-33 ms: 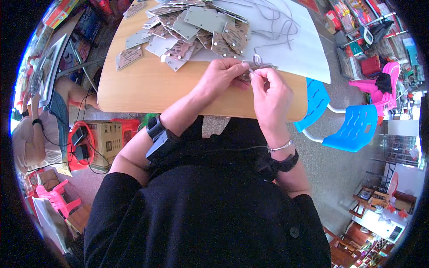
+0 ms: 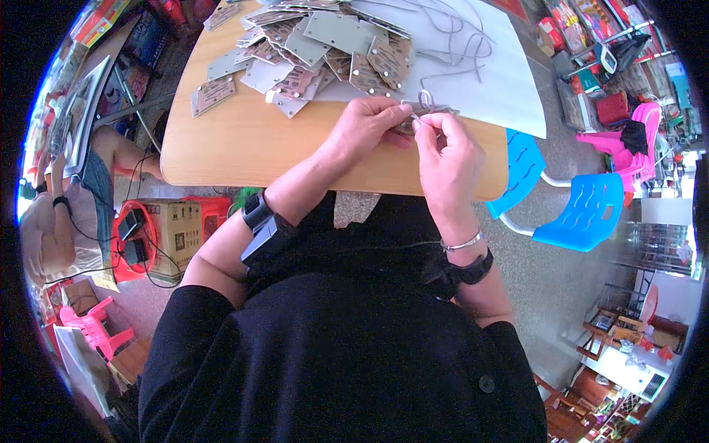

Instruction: Threading white laces through holes in shoe component pieces.

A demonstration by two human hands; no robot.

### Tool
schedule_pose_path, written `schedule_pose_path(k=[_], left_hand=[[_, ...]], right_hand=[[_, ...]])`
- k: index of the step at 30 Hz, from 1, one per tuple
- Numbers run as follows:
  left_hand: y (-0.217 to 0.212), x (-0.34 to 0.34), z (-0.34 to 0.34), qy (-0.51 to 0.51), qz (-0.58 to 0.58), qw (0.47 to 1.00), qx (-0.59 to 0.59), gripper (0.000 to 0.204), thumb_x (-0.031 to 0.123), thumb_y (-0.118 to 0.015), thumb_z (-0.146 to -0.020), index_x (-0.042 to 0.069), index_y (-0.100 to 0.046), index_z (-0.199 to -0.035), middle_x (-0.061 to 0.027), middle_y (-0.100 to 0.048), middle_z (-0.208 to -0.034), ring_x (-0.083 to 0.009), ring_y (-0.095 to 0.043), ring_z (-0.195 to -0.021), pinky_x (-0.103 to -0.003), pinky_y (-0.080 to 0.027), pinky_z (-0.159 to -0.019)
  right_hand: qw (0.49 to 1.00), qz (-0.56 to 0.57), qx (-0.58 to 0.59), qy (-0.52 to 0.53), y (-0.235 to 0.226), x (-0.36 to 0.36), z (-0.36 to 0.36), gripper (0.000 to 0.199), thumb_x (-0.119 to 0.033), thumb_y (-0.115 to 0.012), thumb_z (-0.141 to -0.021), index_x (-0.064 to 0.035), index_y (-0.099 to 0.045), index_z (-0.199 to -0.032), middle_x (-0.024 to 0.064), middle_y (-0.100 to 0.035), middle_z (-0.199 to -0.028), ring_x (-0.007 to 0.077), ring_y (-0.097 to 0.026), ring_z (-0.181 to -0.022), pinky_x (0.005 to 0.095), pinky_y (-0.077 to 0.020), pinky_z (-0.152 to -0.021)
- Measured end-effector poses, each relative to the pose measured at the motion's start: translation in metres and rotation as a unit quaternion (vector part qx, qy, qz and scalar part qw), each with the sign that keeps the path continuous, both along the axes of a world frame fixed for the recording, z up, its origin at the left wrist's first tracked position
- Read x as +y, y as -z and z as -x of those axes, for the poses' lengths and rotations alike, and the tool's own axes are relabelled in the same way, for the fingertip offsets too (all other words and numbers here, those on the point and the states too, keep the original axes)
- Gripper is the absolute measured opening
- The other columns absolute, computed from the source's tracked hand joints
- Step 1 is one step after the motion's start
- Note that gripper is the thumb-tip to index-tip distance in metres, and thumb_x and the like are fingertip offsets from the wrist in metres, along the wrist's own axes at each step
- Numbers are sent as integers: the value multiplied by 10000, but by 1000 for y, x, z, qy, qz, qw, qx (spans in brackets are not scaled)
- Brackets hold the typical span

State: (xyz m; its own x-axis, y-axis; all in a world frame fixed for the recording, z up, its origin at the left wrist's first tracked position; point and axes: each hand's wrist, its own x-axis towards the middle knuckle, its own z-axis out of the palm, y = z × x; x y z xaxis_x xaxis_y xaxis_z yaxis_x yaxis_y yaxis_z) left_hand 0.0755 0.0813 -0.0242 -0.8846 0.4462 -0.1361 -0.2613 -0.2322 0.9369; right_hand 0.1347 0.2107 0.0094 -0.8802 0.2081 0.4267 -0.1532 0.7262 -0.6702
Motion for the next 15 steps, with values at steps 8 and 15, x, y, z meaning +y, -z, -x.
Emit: schedule_pose_path(k=[8, 15], left_hand=[[-4, -3, -2, -31, -10, 999, -5, 251, 179, -559, -916, -52, -627, -987, -81, -648, -879, -131, -626, -730, -246, -529, -686], [0, -6, -2, -76, -15, 997, 23, 217, 140, -560, -896, -32, -645, -997, -51, -656, -836, -106, -616, -763, -231, -489, -726]], right_hand=[[990, 122, -15, -72, 2, 4, -10, 62, -72, -646, -811, -22, -609, -816, 63, -595, -687, 141, -557, -577, 281, -436, -538], [931, 131, -239, -244, 6, 40, -42, 46, -53, -625, -801, -8, -617, -806, -24, -581, -709, 46, -517, -654, 204, -420, -603]])
